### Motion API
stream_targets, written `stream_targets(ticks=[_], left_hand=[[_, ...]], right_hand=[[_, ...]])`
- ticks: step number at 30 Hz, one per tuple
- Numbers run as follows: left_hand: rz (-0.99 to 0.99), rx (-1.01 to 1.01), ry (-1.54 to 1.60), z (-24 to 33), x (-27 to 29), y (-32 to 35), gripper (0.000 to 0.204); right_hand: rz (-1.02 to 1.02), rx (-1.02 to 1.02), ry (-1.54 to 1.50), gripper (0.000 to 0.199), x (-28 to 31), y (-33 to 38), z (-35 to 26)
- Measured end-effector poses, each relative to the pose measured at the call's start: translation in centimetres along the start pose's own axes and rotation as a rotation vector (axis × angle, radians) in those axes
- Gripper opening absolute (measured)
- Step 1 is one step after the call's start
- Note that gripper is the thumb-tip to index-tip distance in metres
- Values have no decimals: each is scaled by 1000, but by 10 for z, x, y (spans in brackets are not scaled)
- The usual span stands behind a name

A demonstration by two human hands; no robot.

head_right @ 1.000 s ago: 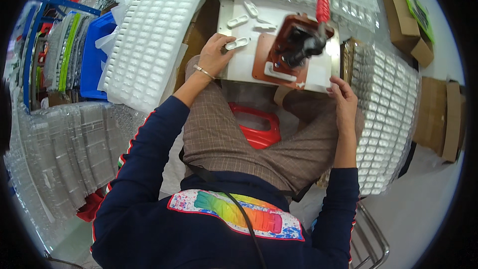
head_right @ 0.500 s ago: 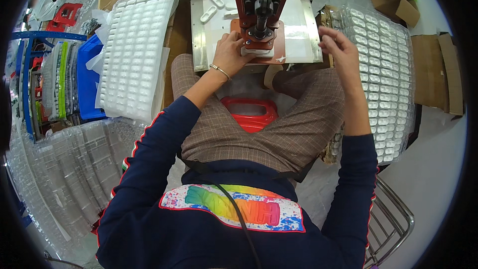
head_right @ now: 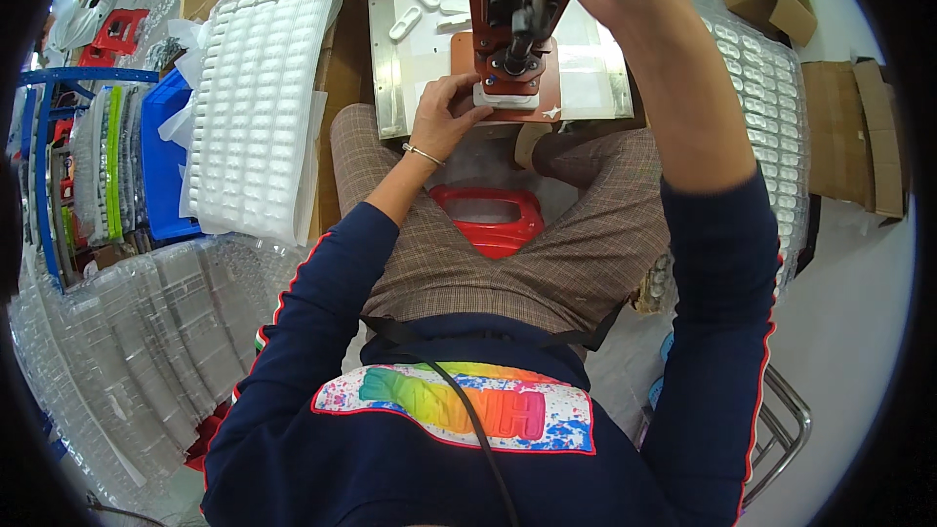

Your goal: Assemble small plastic components using a manual red press on a factory workstation.

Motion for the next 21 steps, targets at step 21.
stream_targets(ticks=[21], left_hand=[[-64,2,32,-15,16,3,44]], right_hand=[[482,85,1481,22,-89,57,46]])
Point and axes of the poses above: each hand's wrist, its own y-axis away from the middle knuckle, its own x-axis out of the back of the hand, z = x × y, the point moved 7 cm from there along -y, towards the middle knuckle, and after that the axes turned 7 degrees about -x, right-handed, at the moved point
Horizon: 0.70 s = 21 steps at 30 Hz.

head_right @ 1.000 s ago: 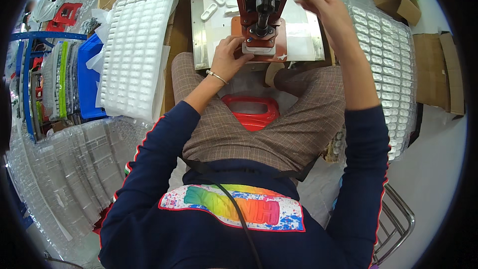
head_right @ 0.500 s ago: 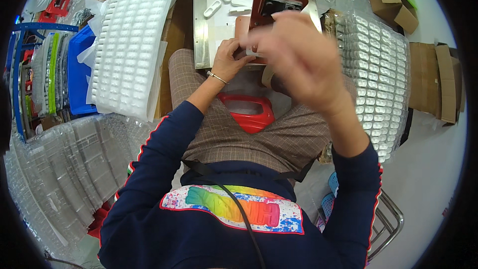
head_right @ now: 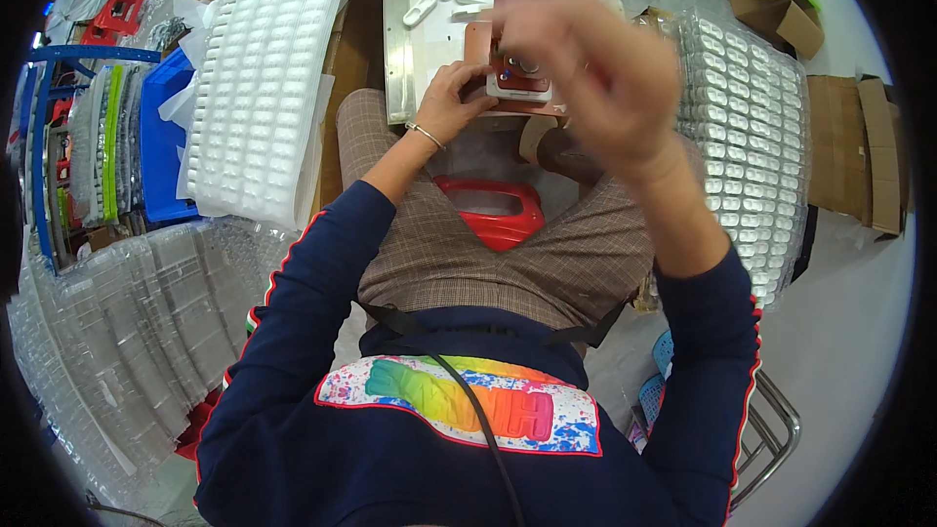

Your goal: Assemble small plastic components using a manual red press on a factory workstation.

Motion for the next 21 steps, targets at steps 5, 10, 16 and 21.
stream_targets(ticks=[5,10,16,21], left_hand=[[-166,71,113,-12,-2,-7,41],[-44,101,125,-36,45,-22,33],[227,151,-242,-80,120,-55,36],[38,165,-564,-76,88,-81,51]], right_hand=[[81,-438,-345,33,26,-85,66],[381,-638,-286,24,24,-25,180],[85,-757,16,25,-43,107,214],[93,-578,235,25,-78,104,194]])
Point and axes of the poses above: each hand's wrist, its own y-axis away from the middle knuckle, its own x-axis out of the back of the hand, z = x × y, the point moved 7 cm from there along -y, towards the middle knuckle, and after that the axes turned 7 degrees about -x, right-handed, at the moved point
